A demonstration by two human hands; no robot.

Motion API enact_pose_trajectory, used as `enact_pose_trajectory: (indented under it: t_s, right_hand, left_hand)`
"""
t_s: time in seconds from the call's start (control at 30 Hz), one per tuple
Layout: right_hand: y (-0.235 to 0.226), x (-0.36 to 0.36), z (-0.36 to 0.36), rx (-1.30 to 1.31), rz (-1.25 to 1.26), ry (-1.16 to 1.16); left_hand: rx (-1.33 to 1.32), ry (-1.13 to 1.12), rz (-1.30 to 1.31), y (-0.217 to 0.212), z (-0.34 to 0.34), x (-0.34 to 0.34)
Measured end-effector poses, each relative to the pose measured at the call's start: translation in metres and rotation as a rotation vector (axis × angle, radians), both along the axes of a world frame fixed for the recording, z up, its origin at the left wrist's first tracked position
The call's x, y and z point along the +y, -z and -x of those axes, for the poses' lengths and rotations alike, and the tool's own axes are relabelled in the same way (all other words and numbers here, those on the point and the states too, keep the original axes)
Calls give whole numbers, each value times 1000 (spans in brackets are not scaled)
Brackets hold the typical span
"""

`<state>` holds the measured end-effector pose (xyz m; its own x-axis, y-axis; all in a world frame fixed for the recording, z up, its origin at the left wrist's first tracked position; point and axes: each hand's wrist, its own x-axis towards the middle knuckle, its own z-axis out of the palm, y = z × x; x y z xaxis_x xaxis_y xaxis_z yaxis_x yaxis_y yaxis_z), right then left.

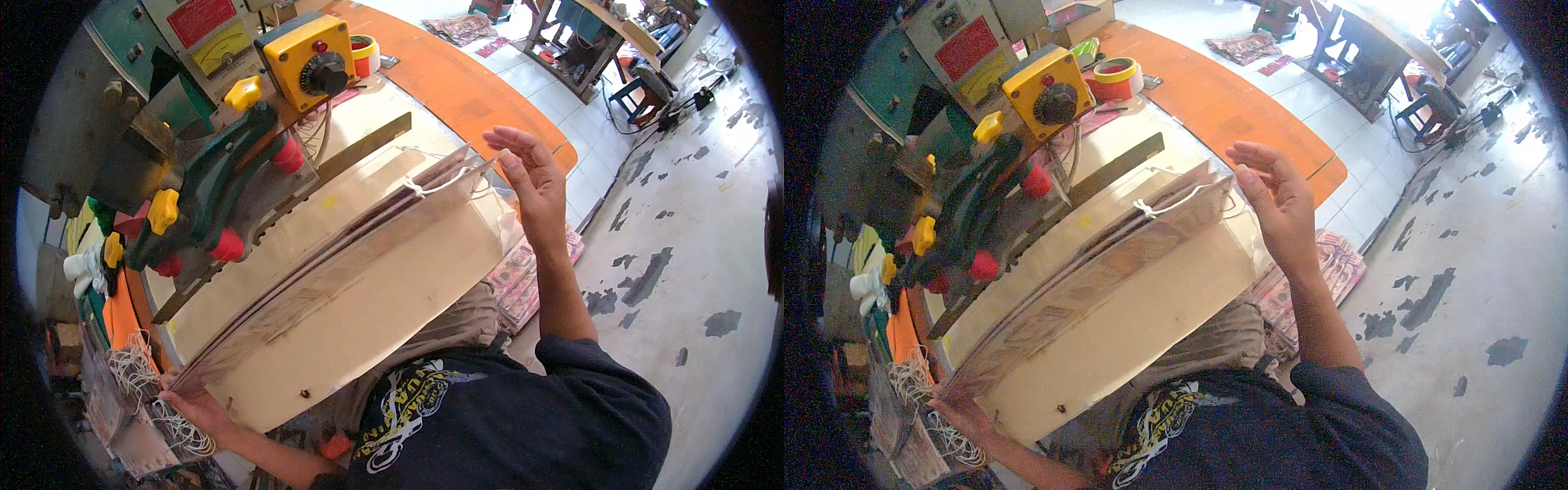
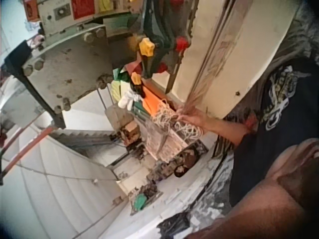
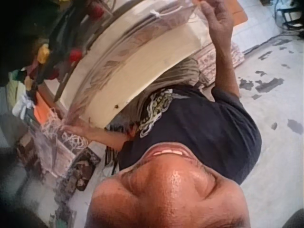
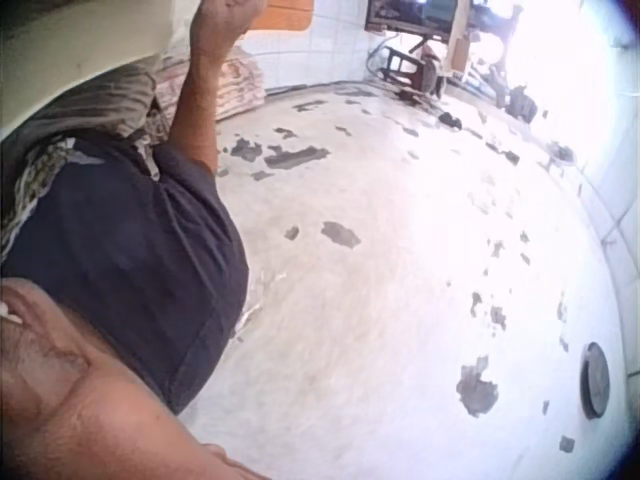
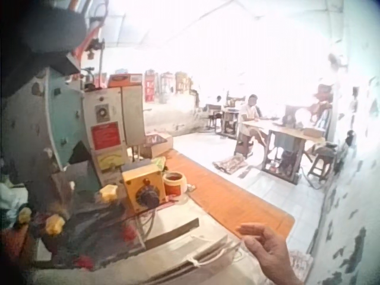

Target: The person handles a sheet of printed plastic packaging, aligning it on a machine platform and checking the orientation. They then place it on a stack of similar sheets.

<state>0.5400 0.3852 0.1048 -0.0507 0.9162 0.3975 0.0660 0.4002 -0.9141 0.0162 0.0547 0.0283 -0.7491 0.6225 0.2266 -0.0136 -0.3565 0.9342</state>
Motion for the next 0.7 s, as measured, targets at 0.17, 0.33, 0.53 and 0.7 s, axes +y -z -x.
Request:
enact_pose_trajectory:
  t_s: [0.17,0.33,0.53,0.7]
  right_hand:
    - [-24,-4,8,-445,-382,-129]
    - [-32,-5,25,-589,-453,-203]
    - [-17,9,7,-95,-72,-85]
    - [11,37,-41,-329,6,297]
  left_hand:
    - [-23,-99,-9,-11,-23,11]
    - [-43,-204,30,-19,-30,19]
    - [-29,-164,50,-11,-22,17]
    - [-56,-254,35,-10,-28,20]
